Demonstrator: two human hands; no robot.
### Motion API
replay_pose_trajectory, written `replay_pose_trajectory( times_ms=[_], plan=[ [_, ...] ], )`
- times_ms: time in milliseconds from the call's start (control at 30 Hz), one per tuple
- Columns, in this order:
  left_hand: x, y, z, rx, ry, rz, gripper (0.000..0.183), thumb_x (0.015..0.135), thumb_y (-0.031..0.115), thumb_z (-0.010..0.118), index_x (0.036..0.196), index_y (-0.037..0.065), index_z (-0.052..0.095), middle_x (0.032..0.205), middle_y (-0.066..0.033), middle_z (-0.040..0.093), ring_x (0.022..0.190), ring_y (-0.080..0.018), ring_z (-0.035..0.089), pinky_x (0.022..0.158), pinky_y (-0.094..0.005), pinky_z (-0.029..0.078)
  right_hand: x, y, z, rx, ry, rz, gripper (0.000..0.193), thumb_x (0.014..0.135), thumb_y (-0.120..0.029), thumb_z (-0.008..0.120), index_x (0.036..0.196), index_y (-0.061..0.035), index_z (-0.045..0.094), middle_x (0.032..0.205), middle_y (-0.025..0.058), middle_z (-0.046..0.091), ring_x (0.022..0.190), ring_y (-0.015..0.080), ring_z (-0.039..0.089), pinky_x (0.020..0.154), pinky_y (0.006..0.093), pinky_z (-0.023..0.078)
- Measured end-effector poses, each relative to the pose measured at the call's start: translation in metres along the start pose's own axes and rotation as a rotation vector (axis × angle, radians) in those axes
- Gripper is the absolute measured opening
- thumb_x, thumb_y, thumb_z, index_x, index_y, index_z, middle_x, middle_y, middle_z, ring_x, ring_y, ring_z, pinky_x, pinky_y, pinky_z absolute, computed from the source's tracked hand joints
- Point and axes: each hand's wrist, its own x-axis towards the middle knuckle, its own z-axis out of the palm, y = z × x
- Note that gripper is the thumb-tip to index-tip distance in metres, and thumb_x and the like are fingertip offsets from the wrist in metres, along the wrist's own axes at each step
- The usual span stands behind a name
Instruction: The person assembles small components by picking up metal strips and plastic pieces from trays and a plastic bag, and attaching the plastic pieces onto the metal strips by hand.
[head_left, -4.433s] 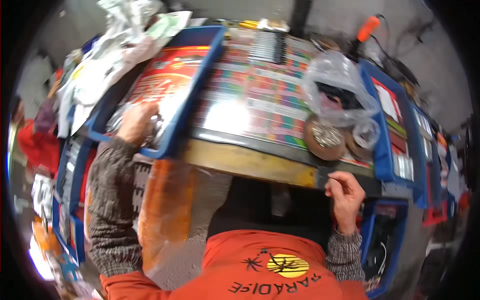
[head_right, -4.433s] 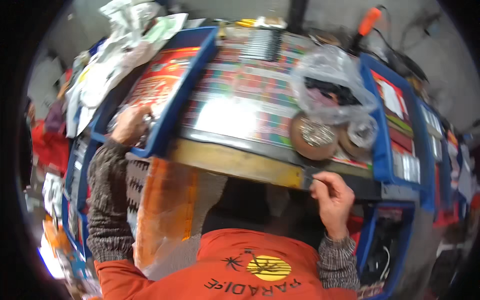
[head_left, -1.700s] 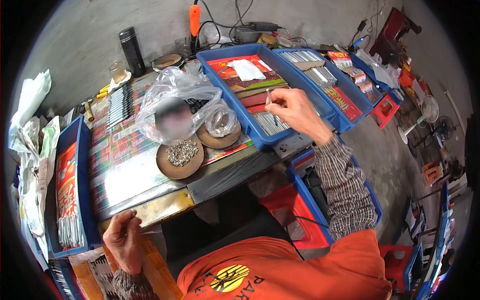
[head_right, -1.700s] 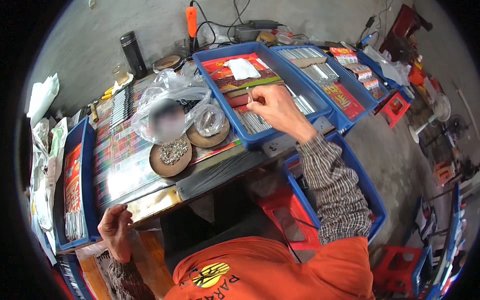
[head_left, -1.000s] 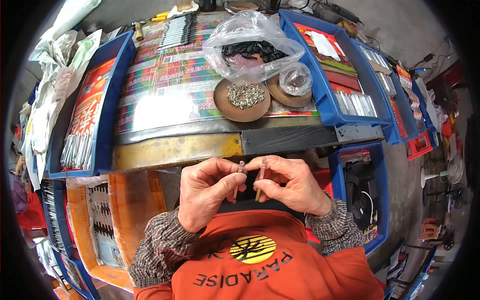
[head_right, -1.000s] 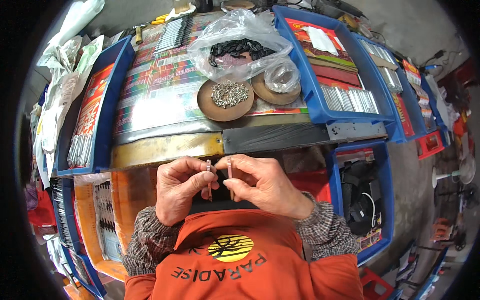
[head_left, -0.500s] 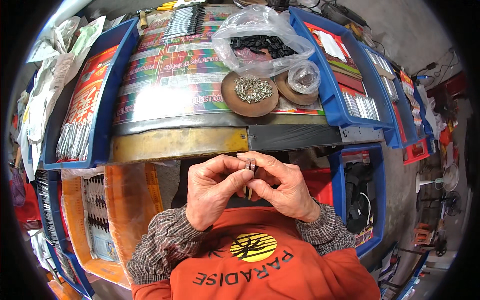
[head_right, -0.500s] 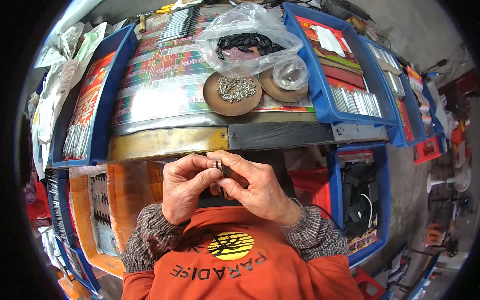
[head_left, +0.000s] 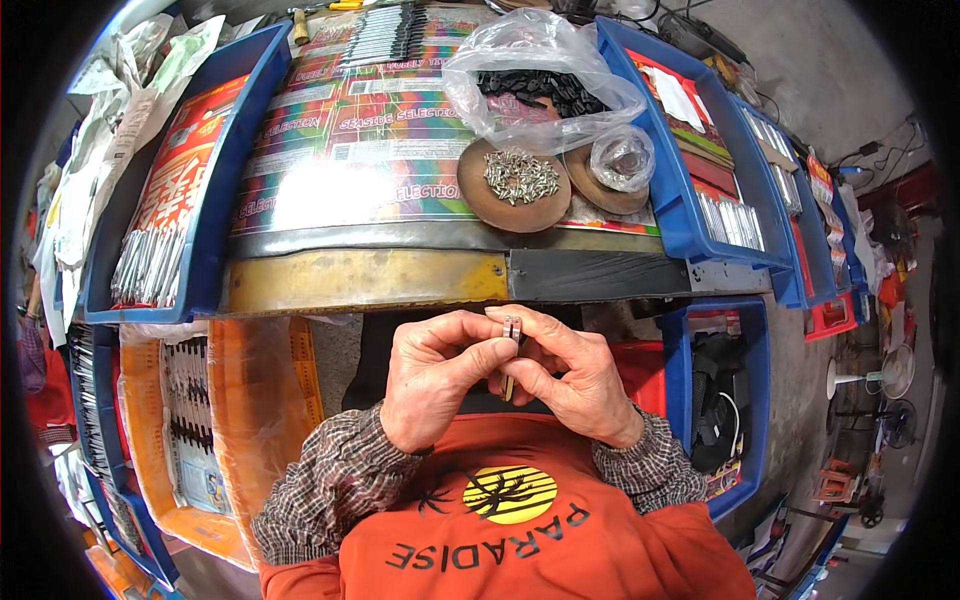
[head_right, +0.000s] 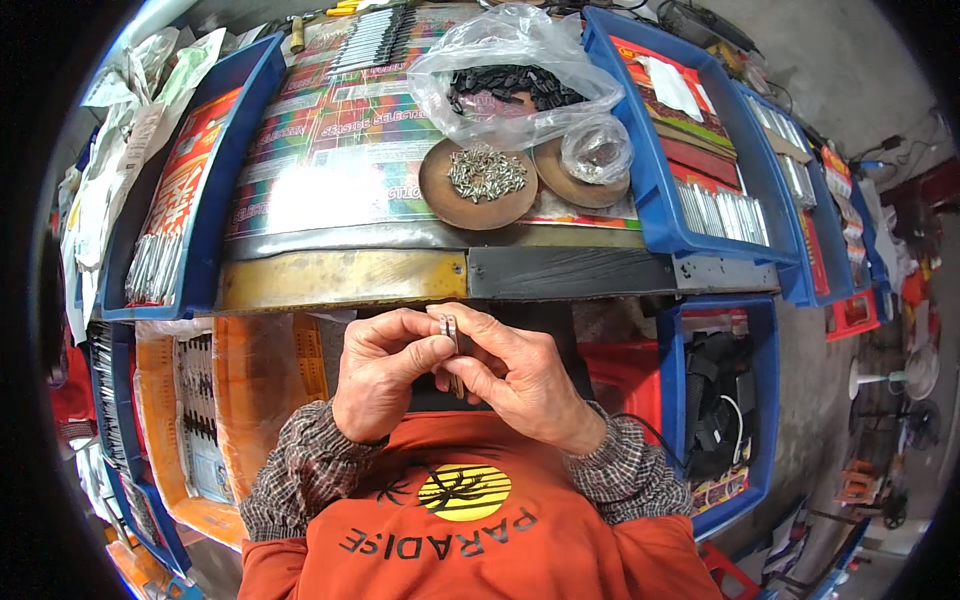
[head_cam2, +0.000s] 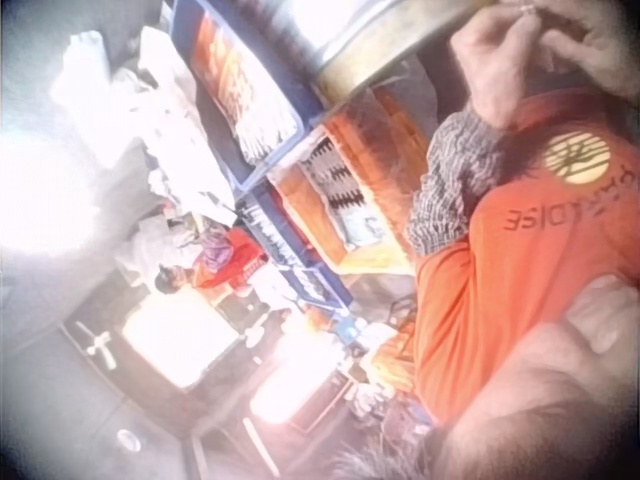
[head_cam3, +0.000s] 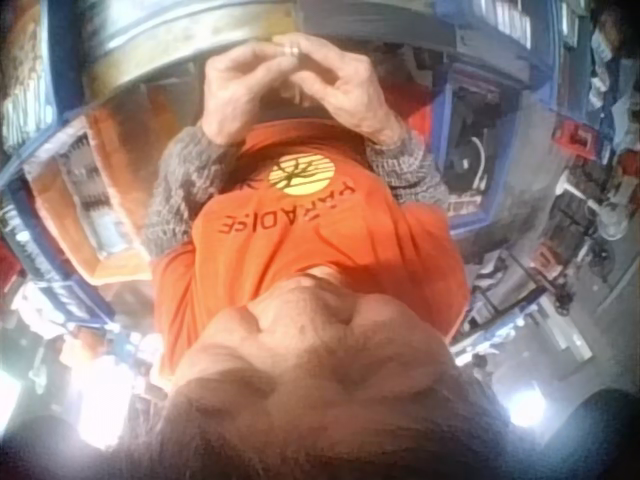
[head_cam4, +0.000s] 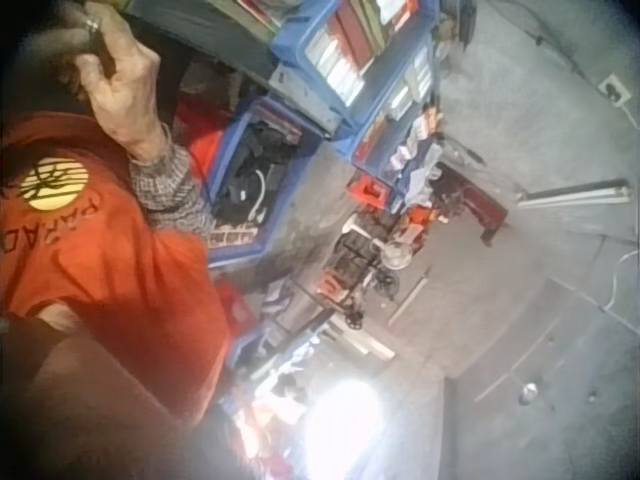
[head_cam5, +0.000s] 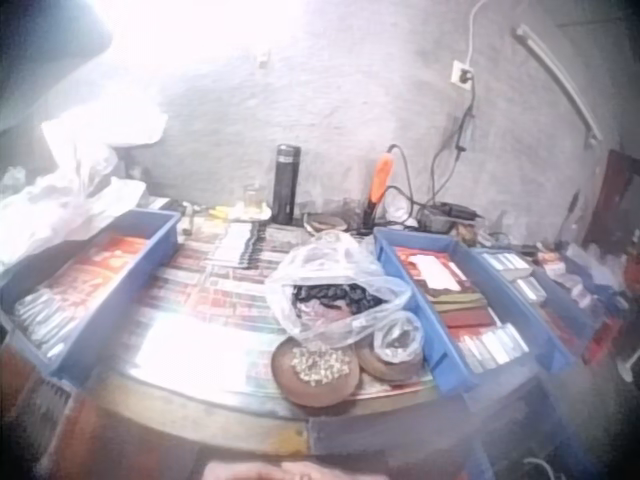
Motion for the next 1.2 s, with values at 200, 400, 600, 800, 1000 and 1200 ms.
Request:
replay_pose_trajectory(
  times_ms=[200, 400, 600, 800, 1000, 1200],
  plan=[
    [0.000, -0.002, 0.000, -0.032, -0.011, 0.006, 0.008, 0.090, 0.000, 0.063, 0.096, -0.004, 0.066, 0.091, -0.0083, 0.067, 0.068, -0.0116, 0.060, 0.059, -0.0241, 0.052, 0.000, 0.003, -0.001, 0.007, -0.023, 0.020, 0.049, 0.089, 0.001, 0.059, 0.137, -0.0040, 0.048, 0.086, 0.0047, 0.065, 0.064, 0.0058, 0.059, 0.058, 0.0222, 0.050],
    [0.000, -0.005, 0.000, 0.016, 0.030, 0.012, 0.008, 0.090, 0.000, 0.063, 0.096, -0.003, 0.066, 0.095, -0.0080, 0.066, 0.069, -0.0096, 0.060, 0.058, -0.0222, 0.051, 0.001, 0.007, 0.000, 0.029, -0.022, 0.028, 0.050, 0.090, 0.000, 0.058, 0.138, -0.0044, 0.047, 0.083, 0.0049, 0.065, 0.064, 0.0066, 0.060, 0.057, 0.0225, 0.051],
    [0.003, -0.009, -0.005, 0.029, 0.037, 0.004, 0.009, 0.090, 0.002, 0.064, 0.097, -0.003, 0.066, 0.091, -0.0063, 0.066, 0.068, -0.0087, 0.060, 0.057, -0.0215, 0.051, 0.004, 0.007, 0.000, -0.004, -0.026, 0.038, 0.050, 0.091, 0.000, 0.059, 0.139, -0.0043, 0.046, 0.081, 0.0051, 0.065, 0.064, 0.0069, 0.060, 0.056, 0.0226, 0.051],
    [0.006, -0.001, -0.004, 0.037, -0.009, -0.009, 0.007, 0.091, 0.002, 0.063, 0.095, -0.003, 0.065, 0.078, -0.0051, 0.065, 0.062, -0.0079, 0.057, 0.053, -0.0221, 0.048, 0.009, 0.001, -0.010, -0.010, -0.044, -0.031, 0.045, 0.089, -0.002, 0.062, 0.133, -0.0027, 0.052, 0.085, 0.0061, 0.067, 0.065, 0.0083, 0.061, 0.057, 0.0227, 0.051],
    [0.005, 0.016, -0.015, 0.140, -0.255, -0.204, 0.008, 0.088, 0.002, 0.066, 0.093, -0.003, 0.066, 0.074, -0.0054, 0.065, 0.062, -0.0097, 0.059, 0.055, -0.0232, 0.048, 0.022, -0.004, -0.032, -0.010, -0.222, -0.157, 0.015, 0.088, -0.004, 0.066, 0.101, 0.0025, 0.066, 0.088, 0.0081, 0.066, 0.069, 0.0114, 0.061, 0.058, 0.0234, 0.051],
    [0.004, 0.018, -0.011, 0.349, -0.206, -0.111, 0.011, 0.087, 0.002, 0.068, 0.096, -0.004, 0.066, 0.082, -0.0049, 0.065, 0.073, -0.0084, 0.060, 0.064, -0.0224, 0.051, 0.020, 0.002, -0.032, 0.116, -0.190, -0.128, 0.012, 0.088, -0.003, 0.066, 0.098, 0.0038, 0.064, 0.088, 0.0074, 0.065, 0.068, 0.0100, 0.062, 0.059, 0.0222, 0.052]
  ],
)
